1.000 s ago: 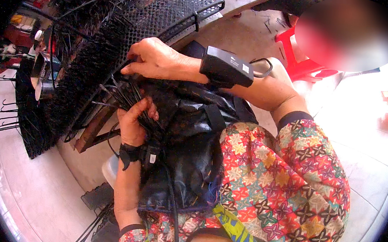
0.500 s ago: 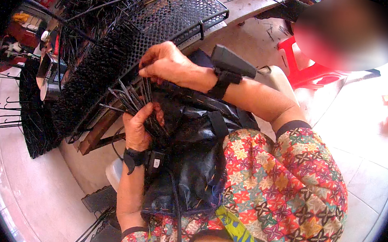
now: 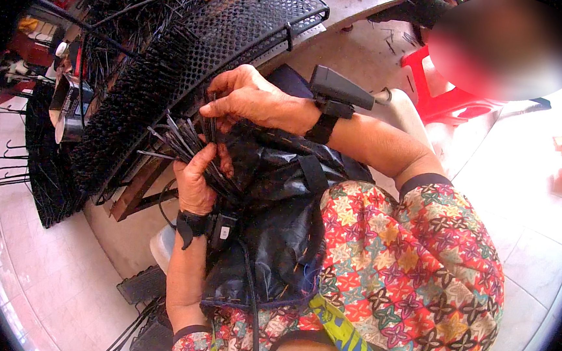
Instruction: The person threads long black metal rods through small holes in a rectangular metal plate. The person handles the rods one by one, carefully inserting the tip of each rod into the grid of the plate.
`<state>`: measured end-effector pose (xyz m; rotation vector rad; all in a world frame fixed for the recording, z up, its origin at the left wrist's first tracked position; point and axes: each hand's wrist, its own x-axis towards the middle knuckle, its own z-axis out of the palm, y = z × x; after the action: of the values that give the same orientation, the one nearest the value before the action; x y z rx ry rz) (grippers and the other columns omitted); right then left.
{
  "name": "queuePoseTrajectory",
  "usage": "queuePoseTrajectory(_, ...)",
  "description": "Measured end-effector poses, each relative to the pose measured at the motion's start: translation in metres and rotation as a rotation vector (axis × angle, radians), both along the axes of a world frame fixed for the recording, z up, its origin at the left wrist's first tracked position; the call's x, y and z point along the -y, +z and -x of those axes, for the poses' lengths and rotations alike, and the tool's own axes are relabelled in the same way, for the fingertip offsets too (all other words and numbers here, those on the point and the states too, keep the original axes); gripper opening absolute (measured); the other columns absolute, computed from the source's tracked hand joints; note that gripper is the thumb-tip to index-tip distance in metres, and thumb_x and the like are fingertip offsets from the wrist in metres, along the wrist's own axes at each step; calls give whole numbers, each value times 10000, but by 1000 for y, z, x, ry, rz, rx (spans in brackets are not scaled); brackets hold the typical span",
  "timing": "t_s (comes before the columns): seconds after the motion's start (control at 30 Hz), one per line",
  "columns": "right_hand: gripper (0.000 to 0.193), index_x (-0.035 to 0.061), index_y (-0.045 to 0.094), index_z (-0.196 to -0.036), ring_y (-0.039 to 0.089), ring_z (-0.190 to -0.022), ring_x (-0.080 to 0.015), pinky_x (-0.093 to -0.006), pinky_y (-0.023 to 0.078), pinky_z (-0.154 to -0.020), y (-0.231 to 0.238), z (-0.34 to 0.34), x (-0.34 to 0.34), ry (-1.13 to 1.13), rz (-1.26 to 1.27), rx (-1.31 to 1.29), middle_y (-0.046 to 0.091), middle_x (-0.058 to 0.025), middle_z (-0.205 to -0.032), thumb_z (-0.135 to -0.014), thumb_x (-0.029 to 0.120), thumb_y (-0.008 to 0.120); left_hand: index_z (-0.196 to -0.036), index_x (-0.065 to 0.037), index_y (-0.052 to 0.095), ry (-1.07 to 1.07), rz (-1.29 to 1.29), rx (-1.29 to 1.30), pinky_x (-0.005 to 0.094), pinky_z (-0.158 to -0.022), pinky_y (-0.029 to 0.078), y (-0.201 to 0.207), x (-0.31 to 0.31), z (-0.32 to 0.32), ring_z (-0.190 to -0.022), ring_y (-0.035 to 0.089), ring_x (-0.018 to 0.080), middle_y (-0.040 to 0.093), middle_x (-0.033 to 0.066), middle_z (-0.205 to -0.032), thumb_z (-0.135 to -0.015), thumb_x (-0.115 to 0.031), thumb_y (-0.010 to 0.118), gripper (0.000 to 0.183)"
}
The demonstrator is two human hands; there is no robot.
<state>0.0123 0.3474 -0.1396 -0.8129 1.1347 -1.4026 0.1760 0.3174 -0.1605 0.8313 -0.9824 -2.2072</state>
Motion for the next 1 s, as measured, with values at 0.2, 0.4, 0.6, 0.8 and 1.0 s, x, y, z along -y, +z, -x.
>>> queuePoseTrajectory(0.2, 79, -55, 536, -721, 537, -480, -133, -241, 448, -442, 0, -4, -2, -38, -2, -23, 552, -68, -613, -711, 4, 588, -837, -15, 488, -25, 54, 13, 261, -417, 423, -1, 1, 1, -493, 536, 176, 569, 108, -672, -723, -50, 583, 152)
queuePoseTrajectory(0.4, 97, -56, 532, -754, 556, -534, -138, -226, 468, -472, -4, -2, -3, -77, 35, -54, 563, -79, -676, -735, 24, 584, -838, -13, 498, 4, 60, 66, 253, -418, 432, 0, 2, 1, -517, 556, 175, 581, 118, -691, -734, -57, 568, 133)
queuePoseTrajectory(0.6, 89, -54, 537, -753, 546, -472, -139, -225, 453, -417, -3, -1, 0, -144, 119, -3, 567, -80, -632, -722, 15, 583, -815, -13, 499, 11, 84, 101, 256, -423, 436, 3, 2, 1, -546, 570, 182, 586, 126, -713, -747, -72, 553, 105)
queuePoseTrajectory(0.8, 110, -39, 559, -829, 578, -578, -161, -251, 508, -523, 5, 25, 14, -266, 112, -38, 591, -105, -728, -749, 34, 575, -794, -20, 490, 8, 107, 52, 259, -440, 430, -3, 5, -2, -538, 544, 175, 562, 105, -673, -745, -76, 558, 101)
queuePoseTrajectory(1.0, 78, -27, 584, -761, 551, -510, -103, -198, 449, -460, 13, 38, 42, -459, 446, -166, 599, -59, -666, -714, 31, 607, -798, -38, 482, 29, -36, 17, 275, -440, 419, -3, 4, -2, -516, 510, 183, 518, 85, -632, -738, -77, 583, 124)
